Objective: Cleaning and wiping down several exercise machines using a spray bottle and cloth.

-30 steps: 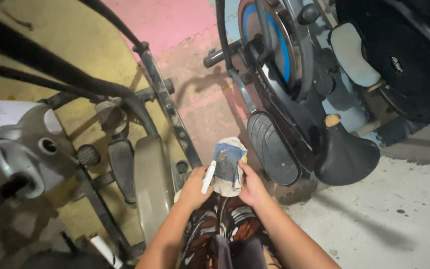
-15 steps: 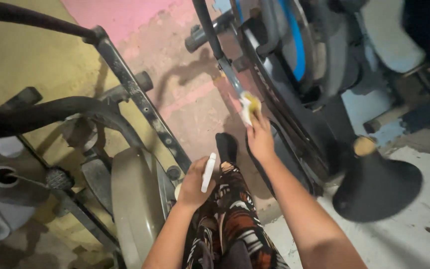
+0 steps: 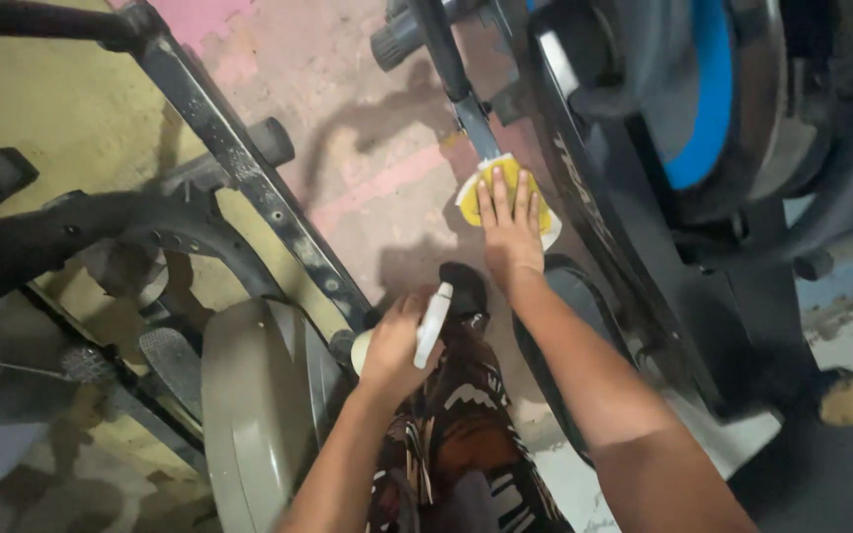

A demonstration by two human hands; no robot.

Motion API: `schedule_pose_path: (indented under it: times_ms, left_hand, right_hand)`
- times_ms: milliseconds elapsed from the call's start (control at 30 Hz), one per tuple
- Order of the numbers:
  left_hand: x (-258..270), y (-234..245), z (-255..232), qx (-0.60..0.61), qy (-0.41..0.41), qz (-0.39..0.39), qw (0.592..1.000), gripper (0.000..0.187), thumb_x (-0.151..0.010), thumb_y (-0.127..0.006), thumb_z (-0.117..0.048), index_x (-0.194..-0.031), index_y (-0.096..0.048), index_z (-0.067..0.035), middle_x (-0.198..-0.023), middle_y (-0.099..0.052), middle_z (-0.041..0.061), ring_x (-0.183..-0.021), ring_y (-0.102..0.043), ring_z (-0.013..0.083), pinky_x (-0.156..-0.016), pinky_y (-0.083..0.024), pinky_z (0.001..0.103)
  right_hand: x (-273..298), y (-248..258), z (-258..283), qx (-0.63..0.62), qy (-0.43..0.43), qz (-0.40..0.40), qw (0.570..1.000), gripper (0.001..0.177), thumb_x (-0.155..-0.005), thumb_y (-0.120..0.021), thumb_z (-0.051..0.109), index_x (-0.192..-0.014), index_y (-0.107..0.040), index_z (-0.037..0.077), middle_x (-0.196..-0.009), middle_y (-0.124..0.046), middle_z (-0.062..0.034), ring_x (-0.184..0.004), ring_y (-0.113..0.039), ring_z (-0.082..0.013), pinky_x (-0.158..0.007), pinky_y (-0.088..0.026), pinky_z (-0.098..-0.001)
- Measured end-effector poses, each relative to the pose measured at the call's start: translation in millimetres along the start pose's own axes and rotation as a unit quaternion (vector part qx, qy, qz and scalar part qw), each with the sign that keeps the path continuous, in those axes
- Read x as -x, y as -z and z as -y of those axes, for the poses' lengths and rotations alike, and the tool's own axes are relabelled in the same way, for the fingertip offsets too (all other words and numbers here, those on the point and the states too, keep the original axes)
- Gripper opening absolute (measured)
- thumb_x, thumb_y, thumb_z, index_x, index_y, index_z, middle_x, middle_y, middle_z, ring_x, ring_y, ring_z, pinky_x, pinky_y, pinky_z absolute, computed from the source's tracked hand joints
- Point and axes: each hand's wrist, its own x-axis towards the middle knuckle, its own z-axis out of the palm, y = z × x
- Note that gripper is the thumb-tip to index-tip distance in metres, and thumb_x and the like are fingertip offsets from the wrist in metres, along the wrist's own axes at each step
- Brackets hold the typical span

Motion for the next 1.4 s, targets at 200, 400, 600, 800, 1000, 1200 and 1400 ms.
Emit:
schedule_pose_path:
  times_ms: [200,400,600,800,1000,1200,1400]
  left_hand:
    - [8,-14,24,0.007,0.007,0.013,1.000,0.057,-0.075,-0.072,-0.006,-0.129,-0.054,-0.008,-0.111,-0.064,0.021,-0.105,-0.063,0.0451,-0.090,-0.052,0.050]
    - [2,0,3,0.046,0.029,0.041,0.998,0.069,-0.071,-0.071,-0.003,-0.137,-0.052,-0.010,-0.115,-0.065,0.021,-0.107,-0.062,0.0457,-0.088,-0.051,0.050]
    - [-1,-3,9,0.020,-0.005,0.031,0.999,0.071,-0.070,-0.073,-0.005,-0.137,-0.050,-0.007,-0.119,-0.064,0.023,-0.112,-0.060,0.0465,-0.093,-0.051,0.049]
    - [13,1,-7,-0.051,-0.008,0.023,0.998,0.059,-0.070,-0.073,-0.009,-0.127,-0.056,-0.005,-0.117,-0.064,0.024,-0.110,-0.061,0.0462,-0.093,-0.050,0.052]
    - [59,21,-29,-0.053,-0.036,0.032,0.997,0.051,-0.074,-0.069,-0.010,-0.124,-0.058,-0.006,-0.109,-0.066,0.021,-0.103,-0.064,0.0433,-0.089,-0.052,0.050]
    - [115,36,-59,-0.042,-0.076,0.017,0.996,0.063,-0.072,-0.071,-0.011,-0.133,-0.055,-0.006,-0.114,-0.064,0.021,-0.105,-0.062,0.0443,-0.090,-0.051,0.049]
    - [191,49,-77,0.000,-0.125,0.045,0.991,0.064,-0.068,-0.071,-0.009,-0.130,-0.057,-0.006,-0.119,-0.063,0.021,-0.112,-0.061,0.0433,-0.094,-0.052,0.046]
  right_hand:
    - [-40,-36,-21,-0.075,0.021,-0.106,0.991,0.066,-0.096,-0.050,0.004,-0.161,-0.041,0.014,-0.173,-0.020,-0.0097,-0.152,-0.026,-0.0483,-0.123,-0.031,-0.0556]
    - [-126,39,-13,-0.246,-0.007,-0.050,0.968,0.078,-0.090,-0.058,0.001,-0.162,-0.034,0.022,-0.171,-0.019,-0.0108,-0.146,-0.037,-0.0448,-0.117,-0.039,-0.0469]
    - [-144,-15,-27,-0.057,0.077,-0.087,0.992,0.085,-0.082,-0.063,0.007,-0.160,-0.032,0.017,-0.165,-0.019,-0.0179,-0.144,-0.030,-0.0514,-0.117,-0.038,-0.0489]
    - [-61,20,-22,-0.084,0.039,0.024,0.995,0.059,-0.097,-0.048,0.004,-0.156,-0.043,0.013,-0.168,-0.028,-0.0159,-0.151,-0.028,-0.0481,-0.111,-0.041,-0.0505]
    - [56,-16,-40,0.049,0.032,0.063,0.996,0.047,-0.096,-0.051,0.017,-0.142,-0.055,0.013,-0.156,-0.041,-0.0141,-0.141,-0.037,-0.0504,-0.114,-0.036,-0.0563]
    - [49,77,-29,-0.171,-0.071,0.198,0.963,0.036,-0.102,-0.051,0.026,-0.130,-0.067,0.010,-0.136,-0.063,-0.0209,-0.128,-0.059,-0.0381,-0.113,-0.037,-0.0565]
    - [170,117,50,-0.601,-0.068,0.099,0.790,0.036,-0.103,-0.049,0.020,-0.119,-0.072,-0.002,-0.108,-0.074,-0.0218,-0.098,-0.070,-0.0325,-0.088,-0.056,-0.0461]
